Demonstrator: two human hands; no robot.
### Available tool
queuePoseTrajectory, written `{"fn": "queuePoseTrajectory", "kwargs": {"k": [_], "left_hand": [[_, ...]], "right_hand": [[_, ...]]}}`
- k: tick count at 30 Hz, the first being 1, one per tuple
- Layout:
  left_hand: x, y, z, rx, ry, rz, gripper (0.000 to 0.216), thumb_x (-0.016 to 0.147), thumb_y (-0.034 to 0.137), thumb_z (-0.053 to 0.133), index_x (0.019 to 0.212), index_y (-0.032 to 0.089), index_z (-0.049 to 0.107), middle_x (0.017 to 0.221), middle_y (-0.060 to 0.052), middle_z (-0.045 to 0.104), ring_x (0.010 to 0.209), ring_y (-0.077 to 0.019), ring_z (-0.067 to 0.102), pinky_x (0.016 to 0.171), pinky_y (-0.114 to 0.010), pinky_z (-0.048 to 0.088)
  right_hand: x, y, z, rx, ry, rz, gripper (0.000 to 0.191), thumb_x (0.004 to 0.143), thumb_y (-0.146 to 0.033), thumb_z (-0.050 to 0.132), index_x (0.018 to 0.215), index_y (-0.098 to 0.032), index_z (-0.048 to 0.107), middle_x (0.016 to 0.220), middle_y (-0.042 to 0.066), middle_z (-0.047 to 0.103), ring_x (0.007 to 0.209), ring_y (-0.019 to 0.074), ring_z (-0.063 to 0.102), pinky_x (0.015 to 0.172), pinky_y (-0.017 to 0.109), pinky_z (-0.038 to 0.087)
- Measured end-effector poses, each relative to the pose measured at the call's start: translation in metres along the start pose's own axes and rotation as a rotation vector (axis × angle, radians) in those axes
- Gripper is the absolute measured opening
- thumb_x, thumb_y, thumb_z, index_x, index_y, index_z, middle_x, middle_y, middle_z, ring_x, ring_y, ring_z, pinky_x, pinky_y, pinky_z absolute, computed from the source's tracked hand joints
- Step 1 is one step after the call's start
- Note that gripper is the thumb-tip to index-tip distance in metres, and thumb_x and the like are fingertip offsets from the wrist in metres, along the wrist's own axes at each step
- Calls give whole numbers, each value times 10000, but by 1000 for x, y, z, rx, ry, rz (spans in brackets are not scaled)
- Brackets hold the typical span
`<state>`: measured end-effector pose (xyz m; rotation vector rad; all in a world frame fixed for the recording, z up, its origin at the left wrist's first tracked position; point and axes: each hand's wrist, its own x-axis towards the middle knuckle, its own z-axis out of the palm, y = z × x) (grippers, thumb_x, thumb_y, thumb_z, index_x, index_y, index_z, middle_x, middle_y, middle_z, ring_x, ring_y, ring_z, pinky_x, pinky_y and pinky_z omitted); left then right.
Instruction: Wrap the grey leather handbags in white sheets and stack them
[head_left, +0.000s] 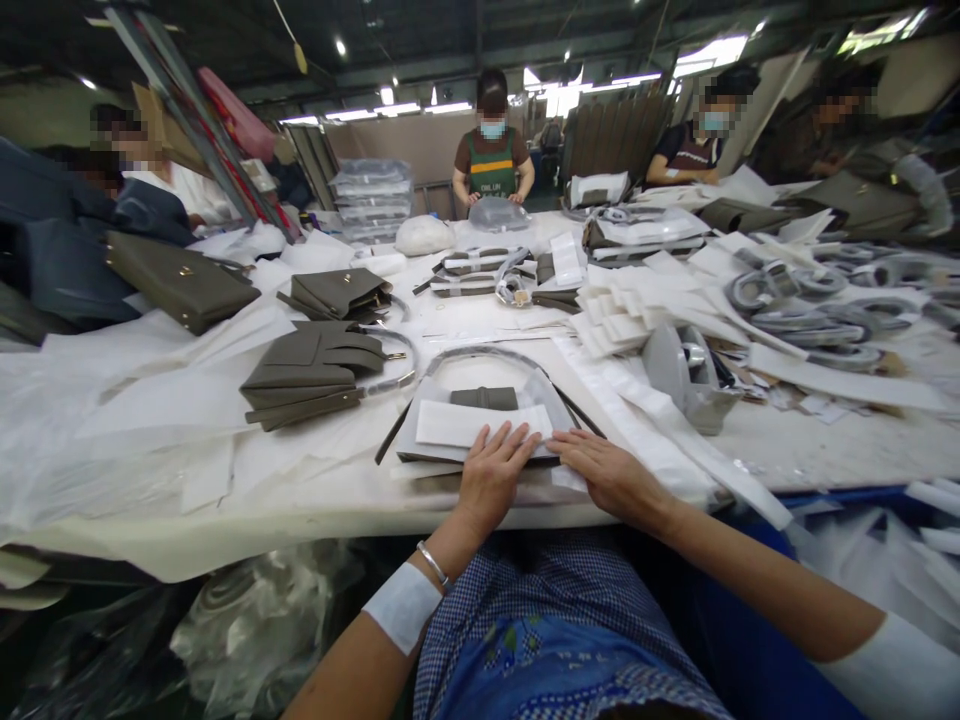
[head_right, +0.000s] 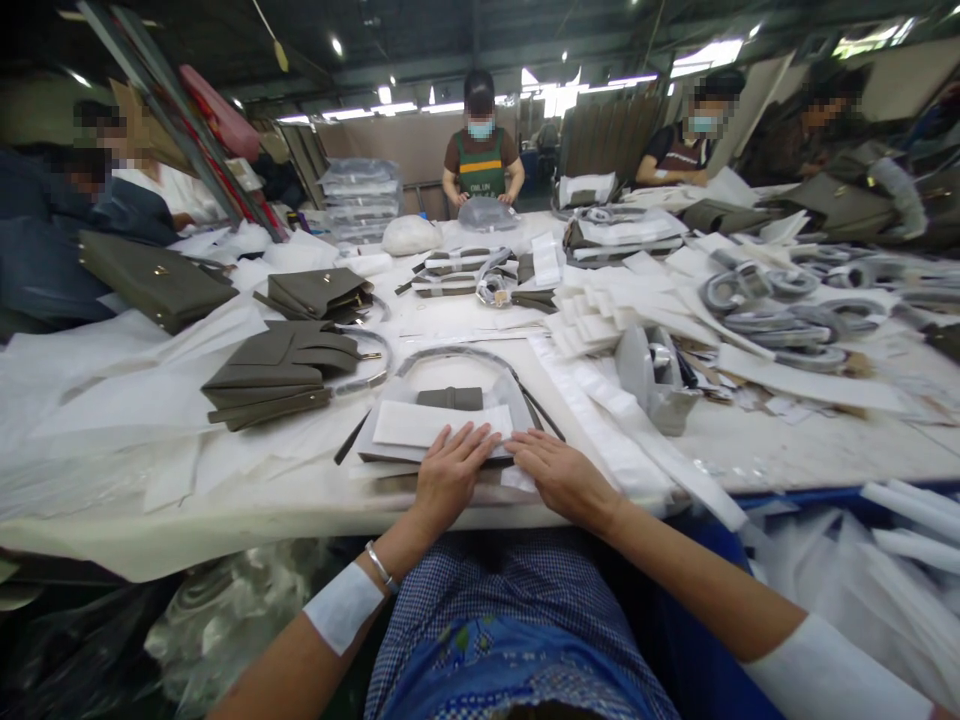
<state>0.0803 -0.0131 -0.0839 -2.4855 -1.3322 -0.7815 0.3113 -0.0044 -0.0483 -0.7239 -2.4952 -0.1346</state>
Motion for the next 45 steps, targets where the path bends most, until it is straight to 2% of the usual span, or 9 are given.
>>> {"fn": "queuePoseTrajectory", "kwargs": {"k": [8,12,18,25,29,32,37,40,45], "left_hand": [[-9,-5,0,12,55,126,439,989,222,526,1411,342,509,1419,5,580,1353,-201,503,1136,-427,404],[-9,-8,0,23,60,141,420,972,228,564,1376,345,549,1402,8,596,1341,-200,516,1103,-401,442],[-6,-9,2,10,51,142,384,987,218,529,1349,335,578,1403,13,595,1341,-200,516,1083,-394,456],[-7,-10,6,17,56,144,380,980,212,533,1338,327,592,1392,-12,605,1347,-197,510,1085,-391,453],[-6,-10,4,11,47,151,380,978,206,537,1337,317,591,1392,-16,606,1334,-207,525,1075,-398,463],[-6,-10,5,-3,58,161,335,973,190,542,1280,292,629,1389,-16,611,1326,-222,533,1067,-405,473],[-6,-10,8,-13,99,149,191,959,187,574,1084,256,700,1331,-28,654,1298,-209,557,1081,-388,462],[-5,-9,8,-27,98,127,213,960,181,571,1131,244,680,1299,-47,668,1279,-191,571,1070,-363,471],[-2,-7,4,-109,82,79,257,991,148,485,1195,197,632,1267,-63,683,1258,-168,583,1061,-320,471]], "right_hand": [[-8,-4,10,45,110,34,480,870,-4,390,1254,-159,632,1263,128,684,1234,217,608,1069,433,508],[-11,-6,0,149,161,20,441,895,-33,414,1224,-210,647,1192,90,722,1166,197,652,1077,439,494],[-27,-36,-10,264,154,-29,429,877,-5,410,1167,-208,653,1048,57,768,976,146,725,967,308,559],[-32,-66,-15,195,149,-11,465,816,26,399,1123,-204,661,1019,40,776,913,156,741,890,307,597],[-6,-45,-35,165,141,57,430,825,-21,427,1080,-229,704,999,25,777,869,167,738,865,315,595],[25,-17,-39,98,128,144,333,853,-99,498,1008,-244,755,910,14,784,805,188,737,755,299,599],[70,30,-16,99,63,393,170,895,-267,622,914,-297,788,897,-35,788,817,200,746,714,289,583],[83,49,3,103,-46,484,104,867,-325,685,853,-310,787,890,-39,783,849,211,729,736,317,569],[84,62,24,135,-146,505,99,813,-303,740,729,-252,750,940,6,717,889,191,664,812,312,523]]}}
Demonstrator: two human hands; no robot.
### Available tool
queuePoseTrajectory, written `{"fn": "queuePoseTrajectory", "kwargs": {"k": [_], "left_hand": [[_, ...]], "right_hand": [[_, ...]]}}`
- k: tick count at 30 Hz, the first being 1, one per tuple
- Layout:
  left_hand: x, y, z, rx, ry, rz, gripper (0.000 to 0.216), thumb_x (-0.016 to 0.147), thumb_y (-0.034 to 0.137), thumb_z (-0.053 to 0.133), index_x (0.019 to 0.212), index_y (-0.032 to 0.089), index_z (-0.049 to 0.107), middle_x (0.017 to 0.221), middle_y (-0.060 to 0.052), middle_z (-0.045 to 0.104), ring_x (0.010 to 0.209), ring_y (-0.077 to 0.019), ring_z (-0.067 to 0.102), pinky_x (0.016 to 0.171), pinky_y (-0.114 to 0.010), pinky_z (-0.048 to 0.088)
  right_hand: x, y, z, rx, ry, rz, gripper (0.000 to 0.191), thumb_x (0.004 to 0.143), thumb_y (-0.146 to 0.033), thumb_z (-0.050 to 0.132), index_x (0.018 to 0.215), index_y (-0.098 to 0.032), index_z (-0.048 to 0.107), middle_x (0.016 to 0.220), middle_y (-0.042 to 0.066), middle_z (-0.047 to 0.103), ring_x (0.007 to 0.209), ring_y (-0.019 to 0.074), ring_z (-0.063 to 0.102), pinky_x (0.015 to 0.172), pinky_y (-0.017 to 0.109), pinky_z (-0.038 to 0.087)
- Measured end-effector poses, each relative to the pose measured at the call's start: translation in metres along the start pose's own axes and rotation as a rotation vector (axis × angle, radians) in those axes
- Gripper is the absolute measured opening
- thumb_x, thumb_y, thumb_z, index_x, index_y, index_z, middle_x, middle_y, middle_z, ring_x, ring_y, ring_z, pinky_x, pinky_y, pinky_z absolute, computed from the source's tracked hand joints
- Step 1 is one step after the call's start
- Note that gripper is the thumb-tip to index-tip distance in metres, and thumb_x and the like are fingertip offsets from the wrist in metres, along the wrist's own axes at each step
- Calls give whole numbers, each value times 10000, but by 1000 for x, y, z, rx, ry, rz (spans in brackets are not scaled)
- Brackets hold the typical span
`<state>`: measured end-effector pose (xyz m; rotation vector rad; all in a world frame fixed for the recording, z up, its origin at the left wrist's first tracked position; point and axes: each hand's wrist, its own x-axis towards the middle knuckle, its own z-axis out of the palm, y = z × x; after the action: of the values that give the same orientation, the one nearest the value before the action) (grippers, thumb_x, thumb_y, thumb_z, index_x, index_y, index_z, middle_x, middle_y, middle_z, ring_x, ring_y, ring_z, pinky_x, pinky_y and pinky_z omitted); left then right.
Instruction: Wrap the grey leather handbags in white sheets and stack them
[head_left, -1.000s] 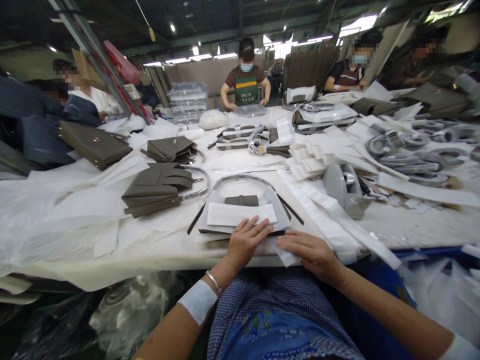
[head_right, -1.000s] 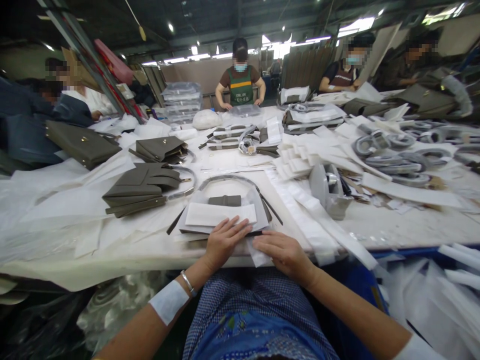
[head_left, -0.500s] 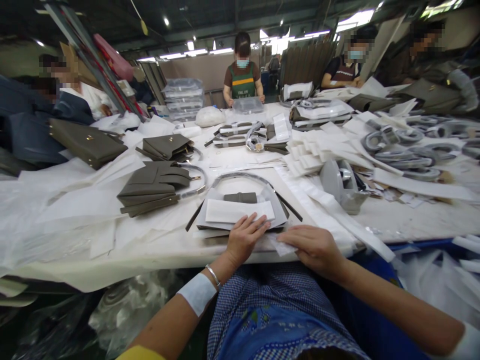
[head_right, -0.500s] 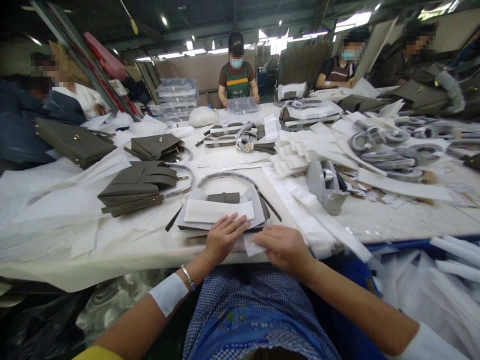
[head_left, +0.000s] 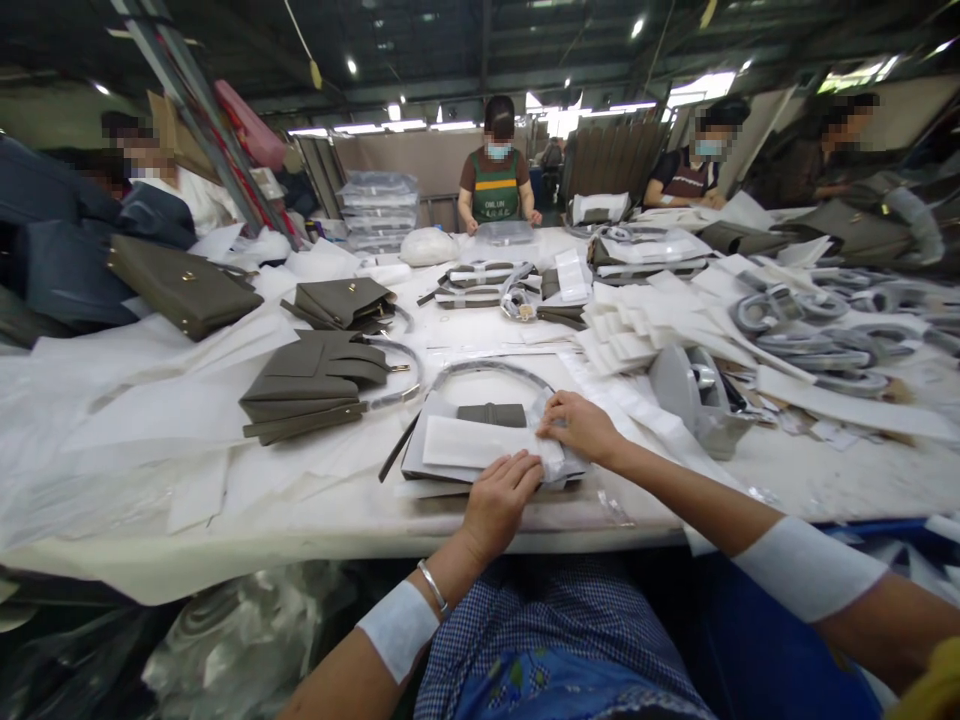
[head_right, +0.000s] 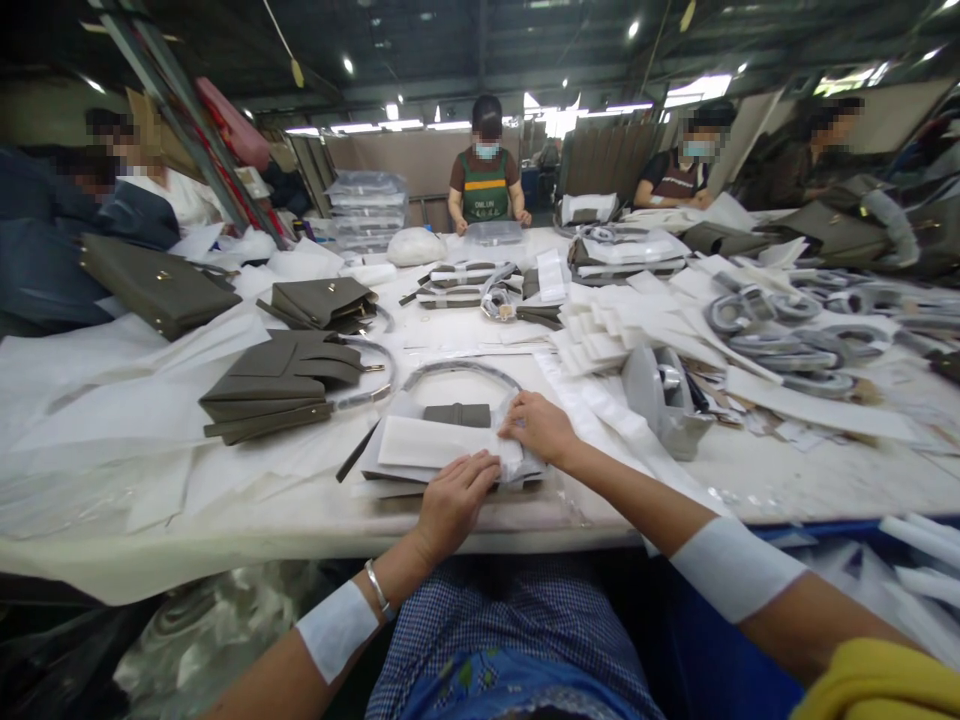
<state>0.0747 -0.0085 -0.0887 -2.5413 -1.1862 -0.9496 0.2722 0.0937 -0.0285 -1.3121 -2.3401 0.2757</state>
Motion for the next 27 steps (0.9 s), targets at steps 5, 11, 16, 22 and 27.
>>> {"fn": "queuePoseTrajectory", "kwargs": {"k": [5,11,16,22,27], "left_hand": [[5,0,-3,-57,-13,-32,243,984,137,486,1188,184,611,1245,-63,682,1198,-168,609,1047,-311,475],[8,2,-6,-78,-40,-69,326,961,111,496,1272,184,561,1240,-70,668,1123,-179,621,1017,-323,494],[13,6,-12,3,-138,-111,437,936,117,527,1353,243,526,1397,-75,573,1118,-208,611,975,-351,522],[19,11,-13,67,-227,-85,483,902,75,507,1374,177,509,1422,-83,571,1240,-244,541,1056,-394,471],[14,12,-6,102,-203,-82,597,852,4,479,1432,145,457,1406,-96,586,1225,-236,556,1058,-391,460]], "right_hand": [[5,7,5,18,-127,11,139,833,-341,717,782,-213,700,903,2,646,720,130,605,669,255,446],[14,10,6,12,-190,59,183,818,-386,727,821,-219,651,910,-1,638,757,144,585,652,255,368],[16,11,14,24,-143,147,208,829,-363,714,939,-231,598,879,-17,678,763,158,606,640,258,355],[18,7,21,59,-67,147,137,850,-291,687,916,-218,592,865,2,689,776,172,616,649,266,363],[-3,11,3,107,32,93,60,872,-221,634,929,-212,619,932,11,689,763,142,615,744,264,443]]}}
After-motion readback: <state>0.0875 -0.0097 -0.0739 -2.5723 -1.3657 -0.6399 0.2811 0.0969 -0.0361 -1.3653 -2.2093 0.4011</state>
